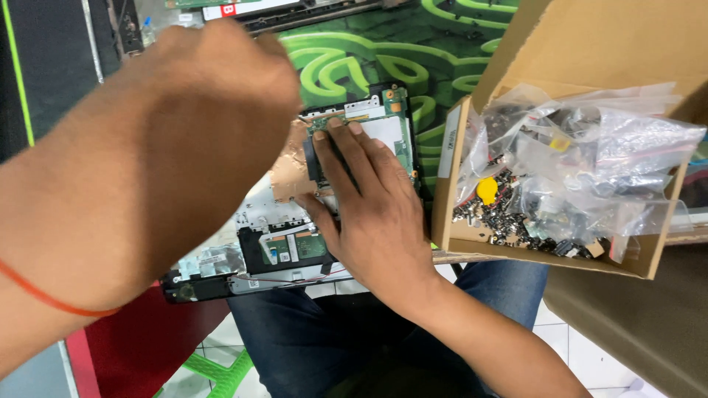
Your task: Repairing a laptop by screwing components onto the motherboard and managing internal ribbon cables.
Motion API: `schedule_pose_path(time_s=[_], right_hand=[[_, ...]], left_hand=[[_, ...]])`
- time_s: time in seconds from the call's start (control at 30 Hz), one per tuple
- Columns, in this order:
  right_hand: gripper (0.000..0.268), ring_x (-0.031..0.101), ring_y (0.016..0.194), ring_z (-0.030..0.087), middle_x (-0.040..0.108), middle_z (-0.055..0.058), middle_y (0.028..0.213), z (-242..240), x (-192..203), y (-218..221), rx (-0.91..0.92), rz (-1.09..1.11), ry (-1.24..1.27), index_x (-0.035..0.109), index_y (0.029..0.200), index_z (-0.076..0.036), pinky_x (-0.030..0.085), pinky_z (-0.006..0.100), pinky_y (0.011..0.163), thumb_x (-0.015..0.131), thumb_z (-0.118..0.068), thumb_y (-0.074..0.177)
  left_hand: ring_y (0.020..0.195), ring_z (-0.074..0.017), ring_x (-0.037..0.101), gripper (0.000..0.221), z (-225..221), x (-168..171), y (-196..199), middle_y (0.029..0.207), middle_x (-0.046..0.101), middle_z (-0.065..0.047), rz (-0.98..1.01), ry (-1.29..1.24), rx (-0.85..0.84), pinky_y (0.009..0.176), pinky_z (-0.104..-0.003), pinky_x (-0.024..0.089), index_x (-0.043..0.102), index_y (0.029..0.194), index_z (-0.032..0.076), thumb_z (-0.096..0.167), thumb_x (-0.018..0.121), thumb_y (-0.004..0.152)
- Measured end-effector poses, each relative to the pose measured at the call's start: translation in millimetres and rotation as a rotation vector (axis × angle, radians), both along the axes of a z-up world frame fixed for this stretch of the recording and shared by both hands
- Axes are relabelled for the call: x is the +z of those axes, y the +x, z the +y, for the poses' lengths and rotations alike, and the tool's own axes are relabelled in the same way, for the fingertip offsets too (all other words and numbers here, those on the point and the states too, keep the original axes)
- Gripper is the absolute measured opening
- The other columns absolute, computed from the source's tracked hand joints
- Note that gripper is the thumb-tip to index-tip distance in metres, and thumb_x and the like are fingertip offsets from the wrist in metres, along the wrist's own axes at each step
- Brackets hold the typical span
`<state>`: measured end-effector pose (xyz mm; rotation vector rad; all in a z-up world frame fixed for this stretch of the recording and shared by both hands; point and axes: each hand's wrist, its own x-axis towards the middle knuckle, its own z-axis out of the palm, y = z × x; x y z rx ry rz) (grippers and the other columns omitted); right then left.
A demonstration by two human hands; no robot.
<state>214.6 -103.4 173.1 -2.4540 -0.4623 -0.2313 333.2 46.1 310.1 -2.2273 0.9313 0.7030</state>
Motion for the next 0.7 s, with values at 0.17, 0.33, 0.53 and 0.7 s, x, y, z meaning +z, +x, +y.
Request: schedule_pose_path(time_s=[0.17, 0.33, 0.53, 0.7], right_hand=[[0.055, 0.063, 0.151, 0.039, 0.061, 0.02, 0.165, 2.4, -5.4, -1.3, -0.026, -0.052, -0.022, 0.065, 0.156, 0.0, 0.05, 0.054, 0.131, 0.073, -0.037, 0.116], [0.051, 0.062, 0.155, 0.034, 0.062, 0.018, 0.166, 13.0, -0.9, -8.1, -0.086, -0.079, -0.164, 0.065, 0.158, -0.002, 0.05, 0.047, 0.133, 0.063, -0.038, 0.121], [0.065, 0.05, 0.165, 0.037, 0.05, 0.023, 0.174, -9.0, 51.3, -20.8, 0.036, 0.118, -0.11, 0.05, 0.165, 0.005, 0.046, 0.045, 0.134, 0.064, -0.037, 0.117], [0.032, 0.081, 0.124, 0.026, 0.082, 0.01, 0.137, -113.2, 107.7, -42.2, 0.255, 0.188, 0.008, 0.077, 0.135, -0.009, 0.066, 0.049, 0.113, 0.077, -0.022, 0.106]], left_hand=[[0.074, -0.0113, 0.075, 0.031, 25.5, -30.7, 6.6, 0.078, 0.069, 0.012, -0.134, 0.227, -0.096, 0.059, -0.029, 0.055, 0.066, 0.091, 0.035, 0.01, 0.083, 0.085], [0.1, -0.0378, 0.085, 0.035, 20.5, -26.6, 9.2, 0.104, 0.083, -0.008, -0.122, 0.1, 0.233, 0.079, -0.047, 0.068, 0.077, 0.111, 0.022, 0.049, 0.056, 0.115], [0.072, -0.0185, 0.068, 0.055, 51.6, -39.8, 2.7, 0.073, 0.059, 0.009, -0.439, 0.084, -0.165, 0.064, -0.031, 0.041, 0.067, 0.095, 0.036, 0.071, 0.051, 0.135], [0.085, -0.0255, 0.068, 0.059, 80.3, -73.5, 18.5, 0.084, 0.057, 0.0, -0.333, -0.208, -0.094, 0.086, -0.038, 0.049, 0.06, 0.087, 0.03, 0.064, 0.059, 0.135]])
